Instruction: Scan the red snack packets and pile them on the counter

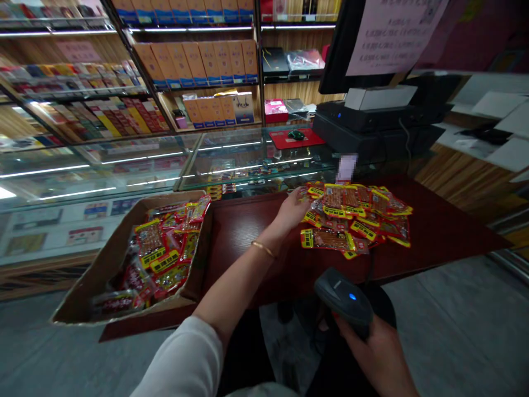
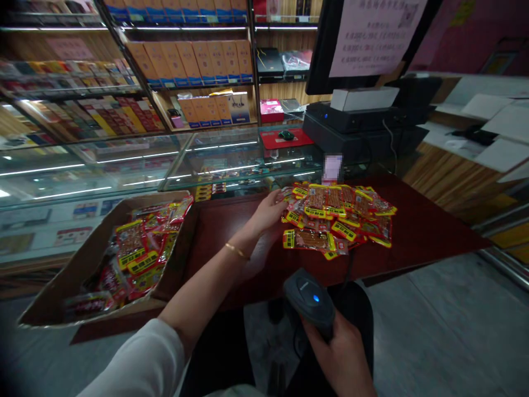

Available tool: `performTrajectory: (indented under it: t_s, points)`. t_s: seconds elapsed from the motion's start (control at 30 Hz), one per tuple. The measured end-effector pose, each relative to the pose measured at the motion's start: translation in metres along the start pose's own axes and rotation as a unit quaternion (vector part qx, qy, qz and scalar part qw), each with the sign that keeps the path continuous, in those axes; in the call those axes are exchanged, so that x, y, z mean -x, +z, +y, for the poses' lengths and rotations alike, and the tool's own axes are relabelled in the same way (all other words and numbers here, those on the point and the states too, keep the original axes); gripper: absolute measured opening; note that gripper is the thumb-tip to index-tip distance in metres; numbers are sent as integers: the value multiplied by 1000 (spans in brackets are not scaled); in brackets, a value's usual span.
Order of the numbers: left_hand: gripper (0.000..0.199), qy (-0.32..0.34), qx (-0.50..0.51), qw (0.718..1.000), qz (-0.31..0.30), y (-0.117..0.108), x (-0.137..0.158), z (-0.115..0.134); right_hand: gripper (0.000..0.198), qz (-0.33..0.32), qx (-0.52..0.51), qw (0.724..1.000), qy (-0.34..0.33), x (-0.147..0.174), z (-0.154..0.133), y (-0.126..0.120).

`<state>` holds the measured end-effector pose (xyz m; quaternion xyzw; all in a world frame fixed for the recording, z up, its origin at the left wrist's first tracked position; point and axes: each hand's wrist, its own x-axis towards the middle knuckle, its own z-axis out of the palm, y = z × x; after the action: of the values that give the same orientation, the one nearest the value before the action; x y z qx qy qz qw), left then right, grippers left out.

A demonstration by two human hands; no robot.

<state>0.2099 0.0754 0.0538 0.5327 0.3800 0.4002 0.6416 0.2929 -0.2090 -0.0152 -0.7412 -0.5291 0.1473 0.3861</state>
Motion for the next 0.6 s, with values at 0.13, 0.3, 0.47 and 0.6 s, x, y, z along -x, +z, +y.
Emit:
performTrajectory:
  t_s: [0.13, 0.3, 0.47, 0.6]
  points:
    - [40, 82, -130, 988, -1, -84, 108, 10, 39, -28, 28, 999, 23, 0, 10, 8]
    - [34, 85, -367, 913, 155, -211, 188, 44, 38, -106, 32, 994, 8, -9, 14, 26]
    - [52, -23, -588, 787, 183, -339, 168, 55, 29, -111, 20, 993, -39, -5, 0, 39]
    - [68, -76, -619, 769, 142, -383, 135, 50, 26, -107, 15, 993, -55, 2, -10, 41]
